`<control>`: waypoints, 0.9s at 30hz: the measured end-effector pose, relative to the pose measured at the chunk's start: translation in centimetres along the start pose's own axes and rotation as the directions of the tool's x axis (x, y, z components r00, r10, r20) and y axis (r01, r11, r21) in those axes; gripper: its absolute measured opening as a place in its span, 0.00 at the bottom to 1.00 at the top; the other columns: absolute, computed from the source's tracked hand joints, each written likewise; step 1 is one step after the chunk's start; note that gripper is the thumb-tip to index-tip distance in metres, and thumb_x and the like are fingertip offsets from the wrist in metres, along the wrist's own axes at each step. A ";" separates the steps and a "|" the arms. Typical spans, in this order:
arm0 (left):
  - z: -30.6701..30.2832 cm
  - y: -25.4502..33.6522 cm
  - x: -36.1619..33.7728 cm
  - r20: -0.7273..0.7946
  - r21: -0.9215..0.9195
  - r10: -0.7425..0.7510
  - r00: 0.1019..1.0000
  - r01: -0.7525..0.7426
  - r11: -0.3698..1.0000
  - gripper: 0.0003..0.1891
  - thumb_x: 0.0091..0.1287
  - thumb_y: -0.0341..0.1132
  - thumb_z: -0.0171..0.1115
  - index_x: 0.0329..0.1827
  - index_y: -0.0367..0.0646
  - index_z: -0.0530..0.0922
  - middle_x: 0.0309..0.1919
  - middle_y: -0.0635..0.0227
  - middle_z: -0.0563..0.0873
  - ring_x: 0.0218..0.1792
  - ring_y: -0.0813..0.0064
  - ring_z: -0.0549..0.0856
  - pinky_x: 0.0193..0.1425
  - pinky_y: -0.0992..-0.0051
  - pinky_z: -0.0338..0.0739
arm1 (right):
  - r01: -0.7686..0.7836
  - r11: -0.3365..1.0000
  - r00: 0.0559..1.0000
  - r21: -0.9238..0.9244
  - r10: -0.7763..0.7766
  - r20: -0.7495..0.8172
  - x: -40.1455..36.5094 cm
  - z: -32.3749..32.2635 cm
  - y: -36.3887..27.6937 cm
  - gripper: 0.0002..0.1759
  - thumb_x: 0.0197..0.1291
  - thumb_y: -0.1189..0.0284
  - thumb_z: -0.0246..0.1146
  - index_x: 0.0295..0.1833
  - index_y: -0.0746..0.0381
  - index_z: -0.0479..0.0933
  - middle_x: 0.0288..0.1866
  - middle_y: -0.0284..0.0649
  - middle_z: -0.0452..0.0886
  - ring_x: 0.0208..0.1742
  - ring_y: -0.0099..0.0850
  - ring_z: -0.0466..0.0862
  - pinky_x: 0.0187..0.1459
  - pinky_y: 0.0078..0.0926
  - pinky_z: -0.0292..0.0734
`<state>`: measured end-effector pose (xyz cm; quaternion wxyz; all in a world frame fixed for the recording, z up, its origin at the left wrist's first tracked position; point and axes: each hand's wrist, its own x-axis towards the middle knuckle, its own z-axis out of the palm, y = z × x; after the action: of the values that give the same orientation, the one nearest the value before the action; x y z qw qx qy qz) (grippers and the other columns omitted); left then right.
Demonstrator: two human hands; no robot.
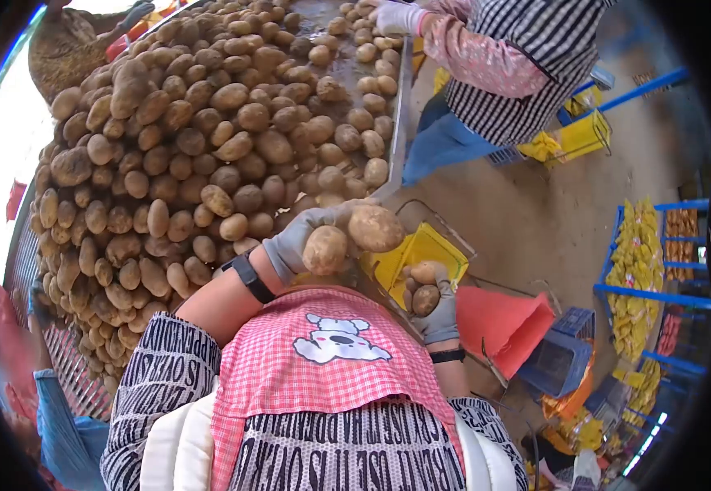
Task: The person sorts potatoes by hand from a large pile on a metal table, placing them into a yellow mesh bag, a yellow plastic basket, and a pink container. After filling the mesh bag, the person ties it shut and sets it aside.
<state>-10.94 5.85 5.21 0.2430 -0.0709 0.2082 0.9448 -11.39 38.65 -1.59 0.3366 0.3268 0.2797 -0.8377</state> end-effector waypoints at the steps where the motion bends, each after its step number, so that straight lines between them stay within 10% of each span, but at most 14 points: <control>1: 1.4 -1.8 2.4 0.014 0.014 -0.083 0.996 0.083 0.996 0.30 0.74 0.37 0.59 0.77 0.39 0.63 0.67 0.55 0.77 0.63 0.65 0.82 0.58 0.65 0.86 | 0.038 0.999 0.993 -0.012 -0.039 -0.109 -0.8 -1.6 0.0 0.24 0.70 0.50 0.61 0.59 0.57 0.77 0.55 0.43 0.86 0.46 0.36 0.88 0.43 0.45 0.88; 4: 4.2 -6.0 6.6 -0.036 0.133 -0.275 0.961 0.278 0.951 0.28 0.78 0.40 0.53 0.78 0.40 0.61 0.71 0.56 0.74 0.69 0.63 0.77 0.73 0.62 0.73 | 0.214 0.975 0.953 0.051 -0.197 -0.228 -1.2 -4.6 0.9 0.23 0.70 0.50 0.59 0.58 0.56 0.77 0.49 0.41 0.86 0.48 0.37 0.87 0.49 0.44 0.86; 5: 4.6 -6.9 7.3 -0.125 0.490 -0.274 0.954 0.300 0.818 0.30 0.77 0.43 0.55 0.77 0.39 0.62 0.70 0.55 0.75 0.69 0.62 0.77 0.72 0.62 0.73 | 0.218 0.972 0.941 0.090 -0.185 -0.284 -1.0 -5.5 0.8 0.24 0.69 0.50 0.60 0.59 0.55 0.75 0.49 0.40 0.83 0.51 0.38 0.84 0.53 0.42 0.83; 7: 4.5 -6.8 7.4 -0.146 0.899 -0.111 0.983 0.179 0.400 0.31 0.75 0.48 0.59 0.75 0.39 0.66 0.68 0.52 0.76 0.67 0.60 0.78 0.70 0.63 0.73 | 0.203 0.977 0.942 0.068 -0.176 -0.285 -0.9 -6.6 0.5 0.25 0.69 0.49 0.60 0.61 0.56 0.74 0.52 0.40 0.82 0.51 0.37 0.83 0.55 0.42 0.83; 10: 3.7 -4.2 4.5 0.006 0.984 0.123 0.992 -0.027 0.174 0.26 0.71 0.44 0.62 0.69 0.42 0.74 0.64 0.51 0.79 0.64 0.57 0.80 0.68 0.63 0.74 | 0.193 0.980 0.874 -0.037 -0.189 -0.447 -0.3 -5.4 1.0 0.28 0.69 0.50 0.61 0.64 0.58 0.71 0.57 0.41 0.79 0.54 0.37 0.82 0.56 0.41 0.83; 11: 3.1 -2.1 3.0 0.135 0.988 0.304 0.943 -0.106 -0.110 0.25 0.69 0.41 0.63 0.67 0.43 0.75 0.63 0.53 0.80 0.62 0.55 0.80 0.67 0.63 0.75 | 0.219 0.969 0.771 -0.113 -0.243 -0.589 0.1 -4.9 1.0 0.29 0.69 0.51 0.61 0.65 0.59 0.70 0.59 0.42 0.78 0.55 0.36 0.81 0.56 0.40 0.83; 12: 2.4 0.0 1.6 0.301 0.909 0.419 0.856 -0.125 -0.397 0.24 0.66 0.37 0.65 0.66 0.45 0.76 0.62 0.55 0.81 0.61 0.54 0.80 0.66 0.63 0.75 | 0.205 0.971 0.785 -0.120 -0.237 -0.573 0.6 -4.5 1.0 0.29 0.69 0.51 0.61 0.65 0.59 0.70 0.59 0.42 0.78 0.55 0.36 0.81 0.56 0.40 0.83; 16: 1.0 10.1 -5.7 0.266 0.667 0.779 0.567 0.475 -0.574 0.27 0.56 0.32 0.68 0.63 0.48 0.78 0.62 0.60 0.81 0.67 0.56 0.76 0.72 0.56 0.67 | 0.162 0.965 0.925 -0.208 -0.222 -0.309 3.4 -1.2 1.6 0.32 0.71 0.51 0.59 0.68 0.63 0.68 0.62 0.43 0.76 0.60 0.37 0.81 0.58 0.37 0.83; 21: -3.6 18.5 -10.1 -0.033 0.261 0.590 0.807 0.577 -0.774 0.29 0.56 0.34 0.66 0.66 0.52 0.78 0.67 0.68 0.78 0.74 0.62 0.70 0.82 0.47 0.48 | 0.113 0.940 0.984 -0.323 -0.151 -0.094 5.6 4.6 2.7 0.23 0.73 0.55 0.59 0.61 0.61 0.76 0.56 0.38 0.82 0.56 0.33 0.84 0.54 0.29 0.84; 27: -0.4 19.3 -8.8 -0.275 0.044 0.528 0.803 0.559 -0.828 0.25 0.58 0.42 0.65 0.62 0.54 0.80 0.63 0.64 0.80 0.70 0.62 0.74 0.82 0.51 0.45 | 0.100 0.955 0.994 -0.278 -0.107 -0.012 4.5 8.0 4.3 0.21 0.74 0.57 0.57 0.62 0.61 0.76 0.58 0.38 0.82 0.56 0.32 0.84 0.53 0.29 0.85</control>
<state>-12.66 -13.44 13.82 0.1422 -0.0714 0.9688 -0.1901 -13.54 28.74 -0.92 0.3310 0.2725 0.4154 -0.8023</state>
